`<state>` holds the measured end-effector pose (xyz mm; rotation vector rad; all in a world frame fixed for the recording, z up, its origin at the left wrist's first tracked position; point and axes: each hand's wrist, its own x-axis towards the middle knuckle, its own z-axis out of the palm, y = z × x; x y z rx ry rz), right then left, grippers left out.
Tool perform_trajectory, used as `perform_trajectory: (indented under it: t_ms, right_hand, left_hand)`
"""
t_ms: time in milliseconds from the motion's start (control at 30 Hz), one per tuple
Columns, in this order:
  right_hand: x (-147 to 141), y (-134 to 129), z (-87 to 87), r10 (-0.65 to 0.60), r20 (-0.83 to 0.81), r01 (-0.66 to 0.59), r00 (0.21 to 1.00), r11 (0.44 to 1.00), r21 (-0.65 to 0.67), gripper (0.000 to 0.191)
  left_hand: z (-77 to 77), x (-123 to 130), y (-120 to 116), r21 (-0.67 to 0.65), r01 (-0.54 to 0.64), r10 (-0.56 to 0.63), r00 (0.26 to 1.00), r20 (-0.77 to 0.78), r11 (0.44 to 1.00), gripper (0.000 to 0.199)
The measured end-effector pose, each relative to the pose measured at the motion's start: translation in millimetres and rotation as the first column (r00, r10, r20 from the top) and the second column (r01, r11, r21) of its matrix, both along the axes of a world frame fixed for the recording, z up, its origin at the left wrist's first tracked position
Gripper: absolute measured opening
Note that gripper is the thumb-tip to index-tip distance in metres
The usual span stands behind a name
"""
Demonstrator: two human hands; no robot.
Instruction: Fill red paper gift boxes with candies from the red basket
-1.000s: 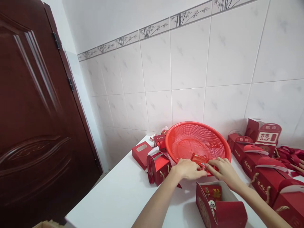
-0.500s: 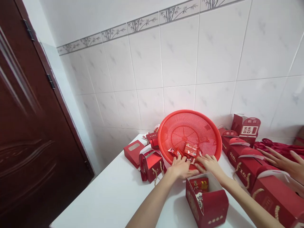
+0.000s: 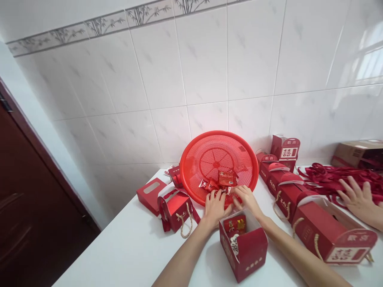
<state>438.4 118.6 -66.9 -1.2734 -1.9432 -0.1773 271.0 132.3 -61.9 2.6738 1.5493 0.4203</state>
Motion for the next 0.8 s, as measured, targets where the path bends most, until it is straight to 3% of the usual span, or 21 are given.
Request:
perform_trajectory:
  t_ms: [267, 400, 567, 800]
  right_hand:
    - [13, -1, -2.4, -0.071, -0.354, 0.125, 0.932, 0.983, 0.132, 0.024]
    - [16, 0, -6.6, -0.117, -0.490, 0.175, 0.864, 0.982, 0.072, 0.024]
    - [14, 1, -8.4, -0.129, -0.569, 0.150, 0.812, 0.989, -0.011, 0.024]
    - [15, 0, -9.6, -0.154, -0.654, 0.104, 0.741, 0.988, -0.114, 0.024]
  left_hand:
    - [-0.8, -3, 2, 0.024, -0.003, 0.003, 1.000, 0.015, 1.000, 0.067]
    - [0.2, -1, 1, 0.023, -0.001, 0.001, 1.000, 0.009, 1.000, 0.061]
    - [0.1, 1, -1, 0.047, -0.016, 0.015, 1.000, 0.020, 0.999, 0.056]
    - [-9.8, 0, 1, 0.185, -0.038, 0.017, 0.993, 0.115, 0.982, 0.049]
